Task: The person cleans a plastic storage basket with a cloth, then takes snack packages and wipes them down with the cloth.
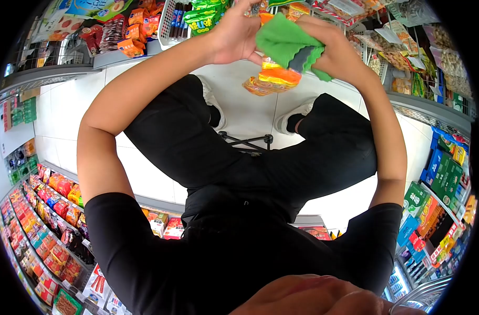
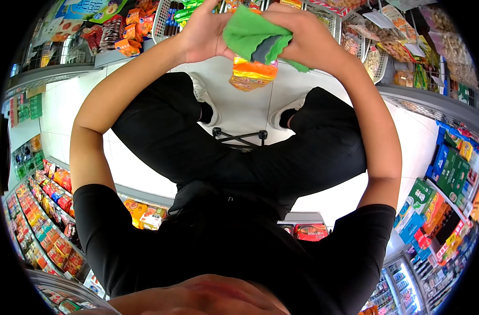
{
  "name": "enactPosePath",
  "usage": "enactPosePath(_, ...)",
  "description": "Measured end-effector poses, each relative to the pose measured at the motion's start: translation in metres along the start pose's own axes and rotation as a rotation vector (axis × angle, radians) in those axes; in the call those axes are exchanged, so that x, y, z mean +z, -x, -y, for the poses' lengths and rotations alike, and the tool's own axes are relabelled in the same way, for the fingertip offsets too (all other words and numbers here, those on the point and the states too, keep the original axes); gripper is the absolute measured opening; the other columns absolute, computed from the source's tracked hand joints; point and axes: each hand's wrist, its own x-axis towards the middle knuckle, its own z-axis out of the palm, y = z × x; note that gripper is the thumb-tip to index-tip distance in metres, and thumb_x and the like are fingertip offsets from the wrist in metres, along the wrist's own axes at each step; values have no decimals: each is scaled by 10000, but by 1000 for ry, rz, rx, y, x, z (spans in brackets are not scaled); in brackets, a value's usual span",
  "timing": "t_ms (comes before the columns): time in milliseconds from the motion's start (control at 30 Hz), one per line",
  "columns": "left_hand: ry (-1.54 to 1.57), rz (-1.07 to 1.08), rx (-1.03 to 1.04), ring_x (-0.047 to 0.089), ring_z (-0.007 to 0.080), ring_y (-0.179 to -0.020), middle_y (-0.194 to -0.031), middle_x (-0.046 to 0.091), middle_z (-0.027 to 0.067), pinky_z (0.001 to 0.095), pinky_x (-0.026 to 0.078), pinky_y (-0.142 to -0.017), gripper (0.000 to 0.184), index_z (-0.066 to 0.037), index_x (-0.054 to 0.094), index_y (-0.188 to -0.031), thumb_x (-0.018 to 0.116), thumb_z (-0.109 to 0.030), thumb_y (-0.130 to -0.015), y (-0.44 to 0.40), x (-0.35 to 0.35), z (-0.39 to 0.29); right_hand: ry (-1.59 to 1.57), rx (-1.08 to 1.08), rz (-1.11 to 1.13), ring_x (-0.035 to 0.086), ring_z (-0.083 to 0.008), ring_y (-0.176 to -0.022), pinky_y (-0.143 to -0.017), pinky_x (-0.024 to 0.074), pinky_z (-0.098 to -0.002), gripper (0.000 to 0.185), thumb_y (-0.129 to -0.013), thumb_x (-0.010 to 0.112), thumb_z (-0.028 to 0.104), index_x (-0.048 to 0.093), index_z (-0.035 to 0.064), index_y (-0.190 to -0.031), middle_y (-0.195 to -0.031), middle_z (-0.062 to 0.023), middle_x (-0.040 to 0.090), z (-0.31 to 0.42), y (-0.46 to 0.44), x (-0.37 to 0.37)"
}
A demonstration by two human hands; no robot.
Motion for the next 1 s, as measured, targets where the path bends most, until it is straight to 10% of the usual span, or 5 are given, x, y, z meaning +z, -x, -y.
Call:
enactPosePath(333, 122, 78, 57, 578, 291, -1260, -1418, 554, 134, 455, 471, -1048, 883, -64, 447, -1460, 245, -734, -921, 2, 2, -13, 102, -26, -227, 611, -304, -1060, -957, 464, -373, 486, -719, 706, 21, 619, -9, -1197, -1158, -134, 637, -10, 2, -4)
enactPosePath(767, 66, -54, 144, 603, 259, -1221, -1368, 597, 117, 415, 479, -1036, 804, -56, 470, -1428, 308, -655, -917, 5, 10, -14, -53, 32, 21, 631, -279, -1069, -979, 471, -354, 586, -757, 720, 37, 555, 3, -1318, -1181, -147, 646, -11, 4, -8)
enactPosePath(1000, 170, -34, 218, 650, 245, -1119, -1259, 664, 89, 385, 503, -986, 666, -82, 565, -1320, 377, -579, -918, -1, -10, -12, -235, 392, -92, 622, -167, -1078, -937, 492, -308, 470, -911, 696, 155, 550, 38, -1342, -1192, -93, 659, -24, 9, 3)
